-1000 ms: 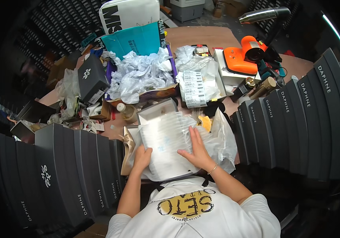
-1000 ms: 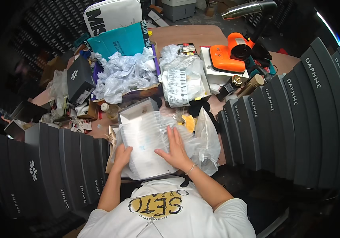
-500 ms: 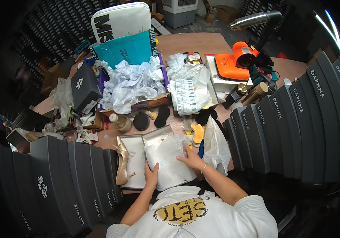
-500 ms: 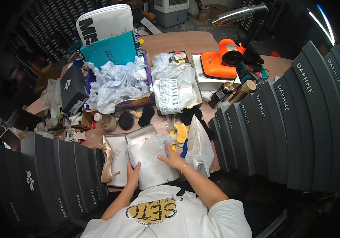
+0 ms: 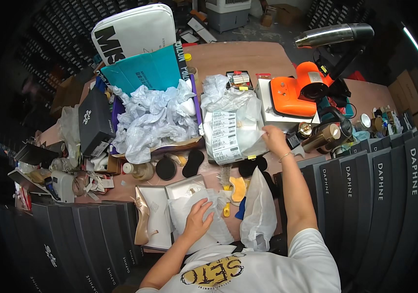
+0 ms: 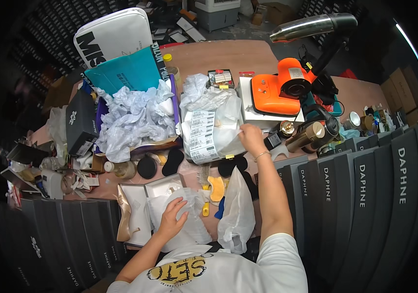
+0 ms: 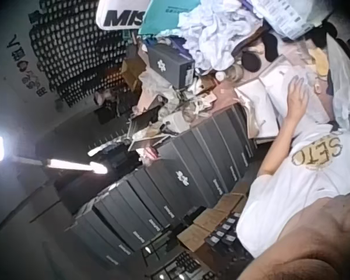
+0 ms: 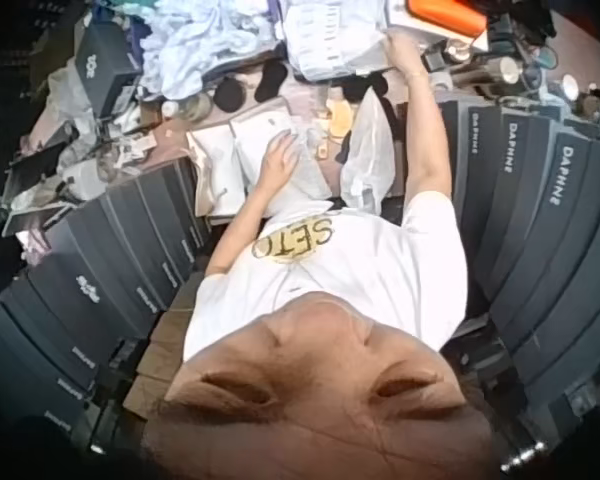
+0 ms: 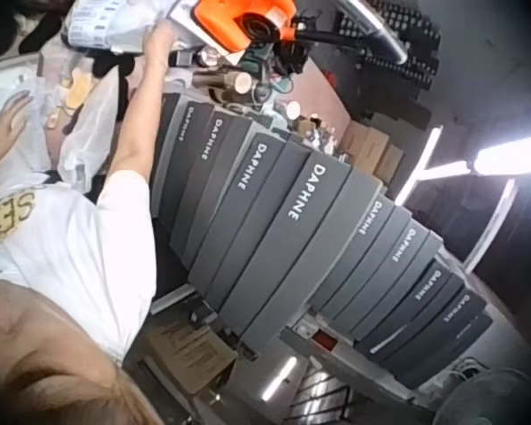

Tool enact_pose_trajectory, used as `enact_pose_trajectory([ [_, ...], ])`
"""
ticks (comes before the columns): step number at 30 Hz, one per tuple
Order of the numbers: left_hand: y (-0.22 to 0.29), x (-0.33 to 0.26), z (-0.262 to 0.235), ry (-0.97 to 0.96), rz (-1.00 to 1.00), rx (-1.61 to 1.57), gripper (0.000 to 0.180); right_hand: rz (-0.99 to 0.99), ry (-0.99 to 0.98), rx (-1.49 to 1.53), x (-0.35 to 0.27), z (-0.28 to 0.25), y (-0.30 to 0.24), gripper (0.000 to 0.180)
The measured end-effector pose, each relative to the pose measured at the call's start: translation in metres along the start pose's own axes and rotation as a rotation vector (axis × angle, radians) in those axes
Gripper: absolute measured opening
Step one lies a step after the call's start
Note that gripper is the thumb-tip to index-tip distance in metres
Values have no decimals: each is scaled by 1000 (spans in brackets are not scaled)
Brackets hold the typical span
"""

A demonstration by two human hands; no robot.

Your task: The person is inspecting shoes and packing them into boxes with tissue paper.

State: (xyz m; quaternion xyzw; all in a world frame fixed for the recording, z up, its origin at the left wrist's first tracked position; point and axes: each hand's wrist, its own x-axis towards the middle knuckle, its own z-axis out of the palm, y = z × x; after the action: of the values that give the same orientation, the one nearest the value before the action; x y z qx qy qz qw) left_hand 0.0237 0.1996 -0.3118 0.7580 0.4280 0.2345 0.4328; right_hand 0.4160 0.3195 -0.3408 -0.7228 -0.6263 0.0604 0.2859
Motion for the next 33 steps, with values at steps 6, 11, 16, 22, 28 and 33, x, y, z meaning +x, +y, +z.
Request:
enact_pose_trajectory([
  [6,27,73,-6,53,139,40,61,241,70,618,12,-79,-39,23],
  [11,80,151,-6,188,249,18,102,402,65,1505,-1,-102,-100,28],
  [16,71,173,-16,-120,-366,-1187,105,547,-97,1878,-34,-74,-106,41],
  [22,27,126,-9,-370,-442,-1123,83,762,-566,2342,-91,-51,-146,49],
  [28,11,67,-26,-401,-434,-1186,71,652,-692,1904,-131,-15,-173,35],
  [33,46,33,15,-194,-609,-943,62,158,-423,767,-98,-5,-154,28],
])
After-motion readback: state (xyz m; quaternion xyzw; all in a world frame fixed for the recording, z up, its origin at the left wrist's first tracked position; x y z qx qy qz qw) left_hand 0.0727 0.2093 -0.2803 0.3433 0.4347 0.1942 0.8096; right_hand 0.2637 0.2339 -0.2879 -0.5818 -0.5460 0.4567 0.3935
